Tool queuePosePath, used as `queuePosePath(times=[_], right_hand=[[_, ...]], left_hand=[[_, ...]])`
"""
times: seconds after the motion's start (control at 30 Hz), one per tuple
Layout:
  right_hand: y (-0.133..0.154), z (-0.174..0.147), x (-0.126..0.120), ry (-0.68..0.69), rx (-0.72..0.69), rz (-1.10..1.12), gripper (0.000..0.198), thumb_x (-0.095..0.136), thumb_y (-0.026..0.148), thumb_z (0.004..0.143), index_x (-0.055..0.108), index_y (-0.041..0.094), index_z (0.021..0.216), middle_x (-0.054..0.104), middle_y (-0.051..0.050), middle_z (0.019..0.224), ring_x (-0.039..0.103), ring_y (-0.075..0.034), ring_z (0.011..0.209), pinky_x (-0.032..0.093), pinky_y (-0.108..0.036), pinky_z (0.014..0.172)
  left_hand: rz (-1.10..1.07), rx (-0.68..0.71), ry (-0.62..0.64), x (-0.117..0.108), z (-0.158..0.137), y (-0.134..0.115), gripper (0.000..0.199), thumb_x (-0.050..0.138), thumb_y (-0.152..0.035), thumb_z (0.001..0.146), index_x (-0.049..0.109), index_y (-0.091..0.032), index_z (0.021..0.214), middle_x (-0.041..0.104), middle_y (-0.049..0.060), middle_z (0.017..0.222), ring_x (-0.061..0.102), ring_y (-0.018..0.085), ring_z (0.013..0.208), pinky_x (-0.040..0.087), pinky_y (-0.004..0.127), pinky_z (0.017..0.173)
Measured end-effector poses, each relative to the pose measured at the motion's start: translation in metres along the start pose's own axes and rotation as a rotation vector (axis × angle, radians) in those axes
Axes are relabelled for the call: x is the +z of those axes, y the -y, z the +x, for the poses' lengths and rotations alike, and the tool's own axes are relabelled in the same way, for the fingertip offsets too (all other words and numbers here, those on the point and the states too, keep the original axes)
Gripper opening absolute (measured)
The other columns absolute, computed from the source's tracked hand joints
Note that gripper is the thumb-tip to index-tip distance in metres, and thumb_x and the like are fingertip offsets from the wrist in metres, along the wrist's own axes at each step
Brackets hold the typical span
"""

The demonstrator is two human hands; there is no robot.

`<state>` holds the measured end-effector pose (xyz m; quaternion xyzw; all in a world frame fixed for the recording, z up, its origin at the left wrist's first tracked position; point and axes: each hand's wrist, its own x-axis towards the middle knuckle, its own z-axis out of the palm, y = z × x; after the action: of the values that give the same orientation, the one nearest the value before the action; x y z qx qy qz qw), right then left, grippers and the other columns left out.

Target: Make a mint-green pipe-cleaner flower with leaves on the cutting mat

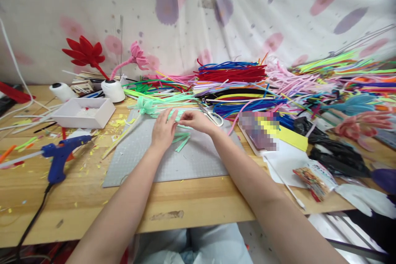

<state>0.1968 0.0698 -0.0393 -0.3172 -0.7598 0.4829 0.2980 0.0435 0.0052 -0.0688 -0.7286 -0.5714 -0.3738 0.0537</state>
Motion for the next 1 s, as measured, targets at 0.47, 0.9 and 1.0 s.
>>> queuePosePath(times=[0.47,0.9,1.0], right_hand=[[-0.001,-0.006,0.016,-0.125,0.031,0.285,0.020,0.057,0.033,0.066,0.046,0.017,0.071,0.046,0.005,0.062,0.044,-0.006,0.050,0.035,-0.020,0.047],[-0.006,-0.003,0.017,-0.200,0.135,0.233,0.015,0.054,0.030,0.065,0.045,0.017,0.066,0.045,0.006,0.053,0.038,-0.005,0.042,0.029,-0.019,0.040],[-0.009,-0.003,0.016,-0.212,0.132,0.208,0.015,0.055,0.030,0.064,0.047,0.017,0.066,0.045,0.006,0.055,0.038,-0.005,0.043,0.030,-0.020,0.041]], left_hand=[[-1.398,-0.812,0.328,0.002,0.003,-0.019,0.024,0.045,-0.029,0.082,0.058,-0.011,0.090,0.066,0.011,0.082,0.063,0.017,0.071,0.047,0.022,0.046],[-1.489,-0.946,0.396,0.000,-0.003,-0.015,0.010,0.053,-0.011,0.076,0.062,-0.008,0.075,0.063,0.005,0.068,0.059,0.009,0.060,0.053,0.021,0.060],[-1.427,-0.943,0.458,-0.001,-0.003,-0.015,0.012,0.054,-0.013,0.076,0.064,-0.008,0.080,0.065,0.008,0.077,0.062,0.012,0.066,0.053,0.021,0.057]])
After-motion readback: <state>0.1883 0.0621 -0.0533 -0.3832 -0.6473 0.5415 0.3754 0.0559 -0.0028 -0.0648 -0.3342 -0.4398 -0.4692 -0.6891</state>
